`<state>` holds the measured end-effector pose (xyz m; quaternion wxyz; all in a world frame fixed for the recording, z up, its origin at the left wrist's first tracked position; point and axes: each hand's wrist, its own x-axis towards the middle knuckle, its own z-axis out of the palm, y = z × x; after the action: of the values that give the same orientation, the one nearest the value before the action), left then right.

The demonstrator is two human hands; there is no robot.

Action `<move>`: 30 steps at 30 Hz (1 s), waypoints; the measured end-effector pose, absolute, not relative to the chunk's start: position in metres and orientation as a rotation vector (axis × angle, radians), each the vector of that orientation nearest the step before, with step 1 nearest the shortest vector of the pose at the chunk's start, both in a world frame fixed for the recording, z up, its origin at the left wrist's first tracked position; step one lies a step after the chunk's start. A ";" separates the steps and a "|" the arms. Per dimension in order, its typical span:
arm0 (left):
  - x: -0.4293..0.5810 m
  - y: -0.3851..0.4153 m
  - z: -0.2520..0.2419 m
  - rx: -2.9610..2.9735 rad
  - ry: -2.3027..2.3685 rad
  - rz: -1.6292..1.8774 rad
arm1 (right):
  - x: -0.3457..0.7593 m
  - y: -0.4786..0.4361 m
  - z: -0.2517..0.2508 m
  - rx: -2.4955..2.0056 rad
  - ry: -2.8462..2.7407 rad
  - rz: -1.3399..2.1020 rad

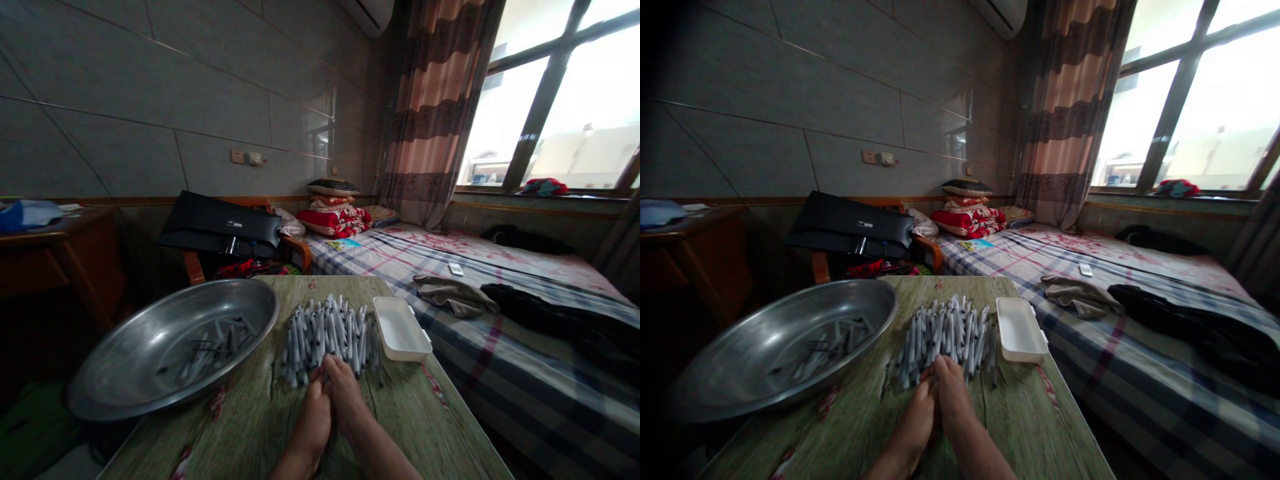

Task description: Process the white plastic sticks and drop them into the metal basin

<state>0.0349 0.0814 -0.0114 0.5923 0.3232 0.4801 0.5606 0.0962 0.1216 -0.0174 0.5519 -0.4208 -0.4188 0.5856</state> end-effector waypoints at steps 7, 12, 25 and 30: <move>0.034 0.082 -0.012 0.961 1.320 1.285 | 0.094 0.121 -0.016 -0.983 -0.981 1.409; 0.034 0.080 -0.011 0.959 1.408 1.312 | 0.094 0.122 -0.019 -1.002 -1.039 1.373; 0.029 0.081 -0.005 0.729 1.066 1.087 | 0.100 0.117 -0.015 -1.018 -0.824 1.356; 0.032 0.082 -0.008 0.837 1.133 1.221 | 0.100 0.120 -0.021 -1.015 -0.902 1.330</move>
<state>0.0322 0.0824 -0.0079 0.5961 0.3606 0.4878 0.5260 0.1001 0.1201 -0.0211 0.5813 -0.4345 -0.3859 0.5695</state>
